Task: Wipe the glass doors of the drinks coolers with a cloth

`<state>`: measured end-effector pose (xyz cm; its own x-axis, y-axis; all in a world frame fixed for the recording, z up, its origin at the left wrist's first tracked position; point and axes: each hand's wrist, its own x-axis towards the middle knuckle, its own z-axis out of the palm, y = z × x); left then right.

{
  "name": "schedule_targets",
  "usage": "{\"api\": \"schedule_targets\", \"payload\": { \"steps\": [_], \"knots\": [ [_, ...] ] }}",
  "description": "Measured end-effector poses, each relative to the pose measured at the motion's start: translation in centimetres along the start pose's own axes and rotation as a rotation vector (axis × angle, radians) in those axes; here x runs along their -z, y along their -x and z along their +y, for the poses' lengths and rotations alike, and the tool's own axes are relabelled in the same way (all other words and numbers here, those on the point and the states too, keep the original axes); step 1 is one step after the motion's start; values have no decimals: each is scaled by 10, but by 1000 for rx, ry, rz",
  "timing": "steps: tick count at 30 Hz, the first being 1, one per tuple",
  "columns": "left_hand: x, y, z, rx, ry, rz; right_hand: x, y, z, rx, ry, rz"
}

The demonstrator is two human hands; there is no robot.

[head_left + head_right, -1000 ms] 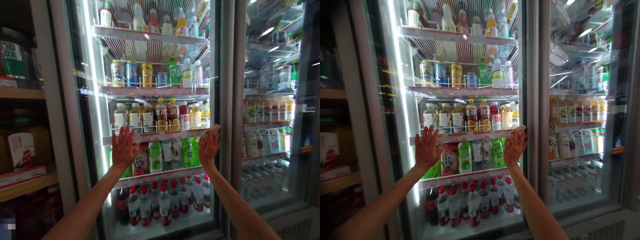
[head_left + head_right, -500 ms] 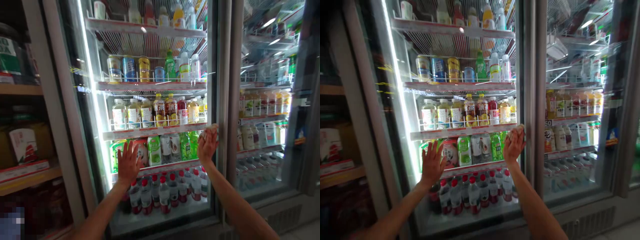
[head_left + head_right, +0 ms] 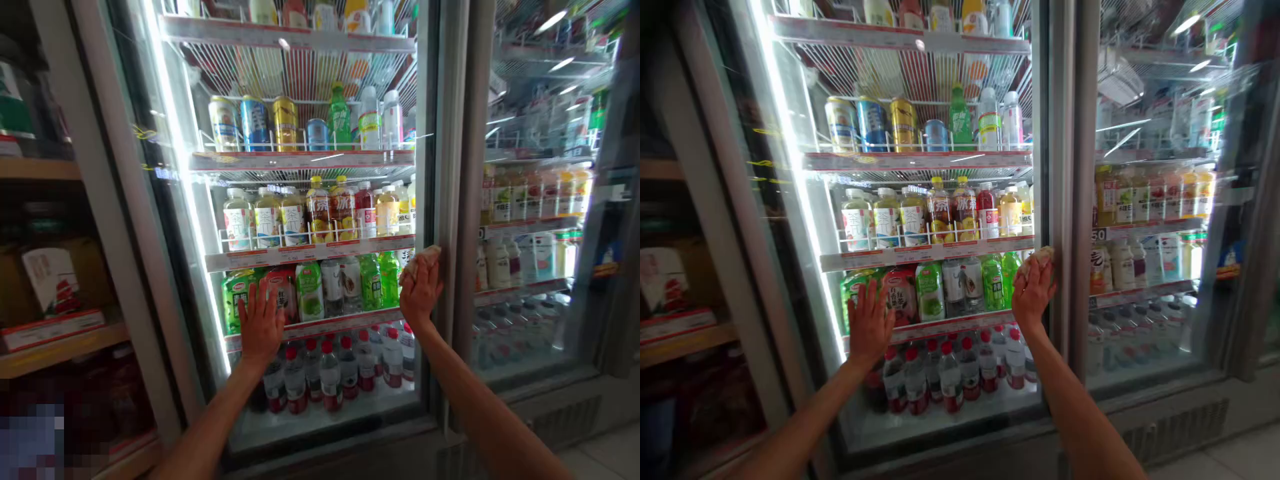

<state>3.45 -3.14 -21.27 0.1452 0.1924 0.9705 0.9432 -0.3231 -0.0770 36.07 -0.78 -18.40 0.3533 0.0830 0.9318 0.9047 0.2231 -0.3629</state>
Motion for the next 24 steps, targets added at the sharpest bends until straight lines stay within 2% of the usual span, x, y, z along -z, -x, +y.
{"api": "schedule_targets", "payload": {
  "steps": [1,2,7,9,10,12,14,16,18,20,24],
  "knots": [
    [-2,0,0,10,-17,7,-1,1,-3,-19,-4,5],
    [-3,0,1,17,-32,12,-2,5,-12,19,-19,-17],
    [3,-1,1,-9,-72,-18,-5,57,-92,536,-117,-312],
    [9,2,-1,-39,-85,-39,-3,66,-101,670,-126,-383],
    [12,5,-3,-52,-93,-56,-2,64,-97,677,-121,-381],
    [16,12,-7,-72,-108,-92,-2,48,-76,552,-95,-303],
    [18,18,-11,-82,-118,-119,-5,25,-54,297,-58,-168],
    [19,24,-13,-86,-119,-131,-9,10,-47,106,-37,-67],
    [19,27,-13,-88,-113,-138,-12,14,-61,118,-50,-62],
    [20,30,-14,-100,-104,-146,-13,40,-89,319,-83,-169],
    [29,42,-27,-89,-110,-145,-10,98,-136,860,-166,-479]
  ]
}}
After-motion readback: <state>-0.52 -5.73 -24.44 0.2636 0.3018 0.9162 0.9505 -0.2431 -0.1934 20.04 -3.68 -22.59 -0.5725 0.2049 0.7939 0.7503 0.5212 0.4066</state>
